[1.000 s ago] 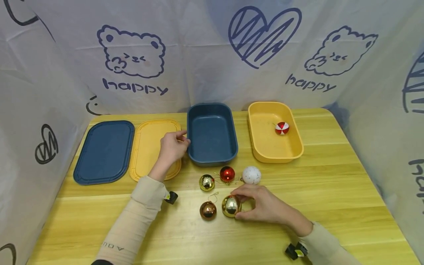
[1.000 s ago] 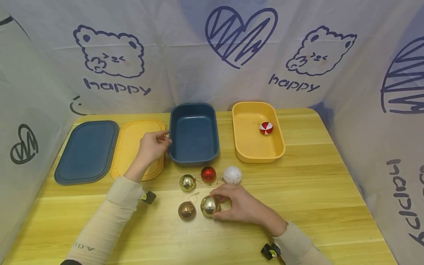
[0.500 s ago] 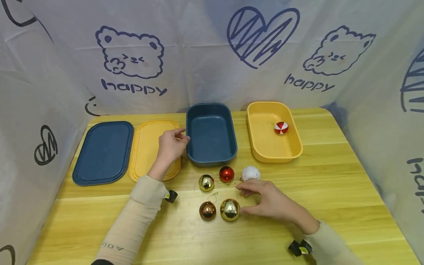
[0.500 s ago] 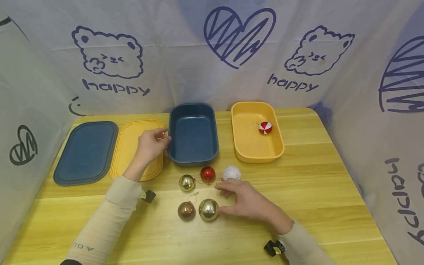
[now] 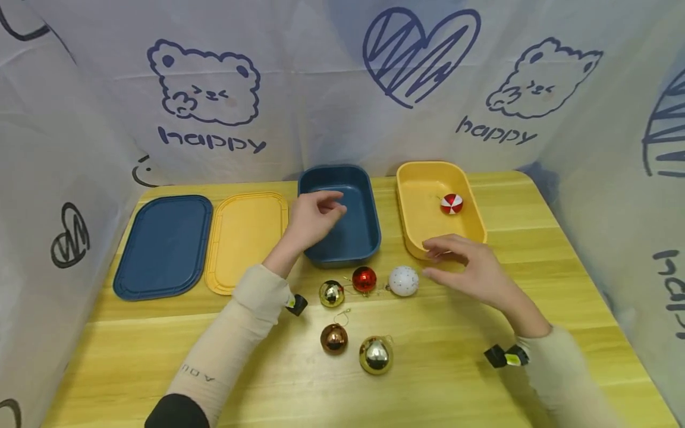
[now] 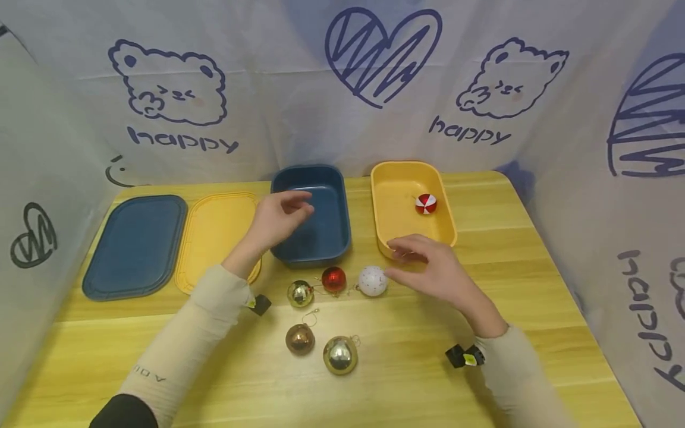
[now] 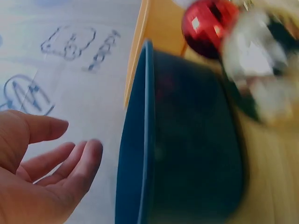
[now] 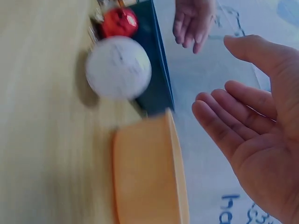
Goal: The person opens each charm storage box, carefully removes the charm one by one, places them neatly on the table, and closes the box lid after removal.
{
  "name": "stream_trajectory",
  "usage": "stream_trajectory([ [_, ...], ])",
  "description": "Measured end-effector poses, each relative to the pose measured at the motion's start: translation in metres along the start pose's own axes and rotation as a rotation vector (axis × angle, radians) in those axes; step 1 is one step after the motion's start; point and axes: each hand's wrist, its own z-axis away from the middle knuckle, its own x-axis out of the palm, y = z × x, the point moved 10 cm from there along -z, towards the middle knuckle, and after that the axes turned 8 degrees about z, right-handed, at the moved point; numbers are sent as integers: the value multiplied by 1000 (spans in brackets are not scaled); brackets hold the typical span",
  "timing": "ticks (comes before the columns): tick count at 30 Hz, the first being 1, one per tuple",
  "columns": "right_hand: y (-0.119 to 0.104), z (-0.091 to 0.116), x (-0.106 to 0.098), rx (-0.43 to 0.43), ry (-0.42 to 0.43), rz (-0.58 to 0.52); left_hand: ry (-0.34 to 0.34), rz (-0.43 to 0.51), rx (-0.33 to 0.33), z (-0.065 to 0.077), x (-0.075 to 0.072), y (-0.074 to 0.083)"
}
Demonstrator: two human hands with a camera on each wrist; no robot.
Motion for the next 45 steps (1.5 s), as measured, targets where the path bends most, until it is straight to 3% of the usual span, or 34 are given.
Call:
stream_trajectory([
  [4, 18, -14, -19, 49, 50, -8, -120, 40, -70, -10, 34, -1],
  [9, 40, -26, -32, 132, 89, 11, -216, 102, -104, -18, 69, 2],
  [20, 88, -50, -50, 232, 140, 73, -332, 223, -215, -34, 110, 4],
  [27, 117, -59, -64, 338, 186, 124, -343, 223, -299, -42, 128, -8],
  [32, 131, -63, -67, 375, 173, 141, -313, 188, -313, -45, 137, -9],
  [45, 125, -73, -62, 252, 170, 372, -204, 154, -392, -47, 146, -12],
])
